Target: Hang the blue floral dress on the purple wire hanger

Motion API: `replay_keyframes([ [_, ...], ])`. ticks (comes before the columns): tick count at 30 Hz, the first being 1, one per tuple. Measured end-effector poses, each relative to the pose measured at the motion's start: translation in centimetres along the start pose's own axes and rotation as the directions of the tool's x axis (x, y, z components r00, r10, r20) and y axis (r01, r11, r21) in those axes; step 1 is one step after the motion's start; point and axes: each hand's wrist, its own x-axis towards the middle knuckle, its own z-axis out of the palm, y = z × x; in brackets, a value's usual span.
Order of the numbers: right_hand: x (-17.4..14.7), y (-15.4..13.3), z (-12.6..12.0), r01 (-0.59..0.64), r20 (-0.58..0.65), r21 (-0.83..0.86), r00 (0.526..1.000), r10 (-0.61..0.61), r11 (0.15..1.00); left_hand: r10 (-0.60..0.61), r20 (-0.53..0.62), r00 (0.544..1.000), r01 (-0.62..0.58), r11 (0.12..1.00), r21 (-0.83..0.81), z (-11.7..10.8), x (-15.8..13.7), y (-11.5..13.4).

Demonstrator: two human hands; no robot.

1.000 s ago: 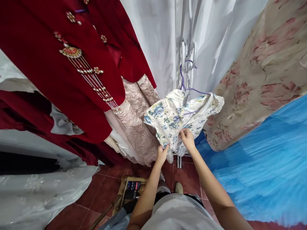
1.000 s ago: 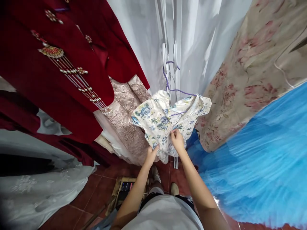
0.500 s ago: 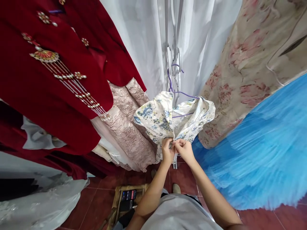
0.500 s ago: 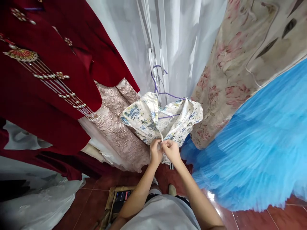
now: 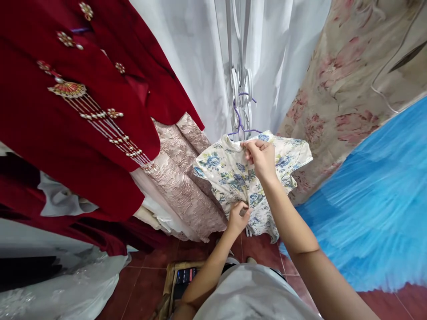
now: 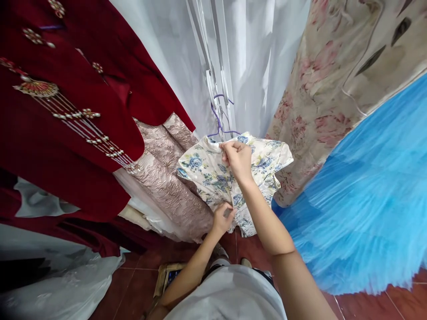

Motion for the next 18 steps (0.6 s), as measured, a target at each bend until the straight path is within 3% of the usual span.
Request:
replay_keyframes([
  [2,-0.6,0.0,-0.3,-0.007,0.02,-0.046,1.0,0.007,0.999,0.081,-0.01,0.997,-0.082,0.996,-0.034,-1.9,2.6,0.7],
  [6,-1.8,0.3,-1.0,-0.017,0.025,-0.114,0.999,0.02,0.993,0.295,-0.246,0.923,-0.296,0.955,0.032,-7.7,11.0,5.5],
  [7,-2.0,0.4,-1.0,-0.013,0.024,-0.13,1.0,0.016,0.991,0.357,-0.232,0.905,-0.352,0.934,0.064,-9.1,13.3,6.9],
  [9,-2.1,0.5,-1.1,0.004,0.026,-0.153,1.0,-0.001,0.988,0.466,-0.057,0.883,-0.454,0.878,0.148,-11.0,17.1,9.4],
  [12,-1.7,1.0,-1.0,0.032,0.032,-0.18,0.999,-0.027,0.983,0.569,0.166,0.805,-0.593,0.774,0.222,-11.8,20.3,11.5],
  [14,-1.3,1.8,-0.9,0.027,0.022,-0.192,0.999,-0.023,0.981,0.605,0.165,0.779,-0.626,0.741,0.244,-11.7,21.1,12.1],
  [18,-1.8,4.5,-1.1,-0.032,0.008,-0.216,0.999,0.035,0.976,0.623,-0.003,0.782,-0.597,0.75,0.284,-12.8,22.0,12.6],
])
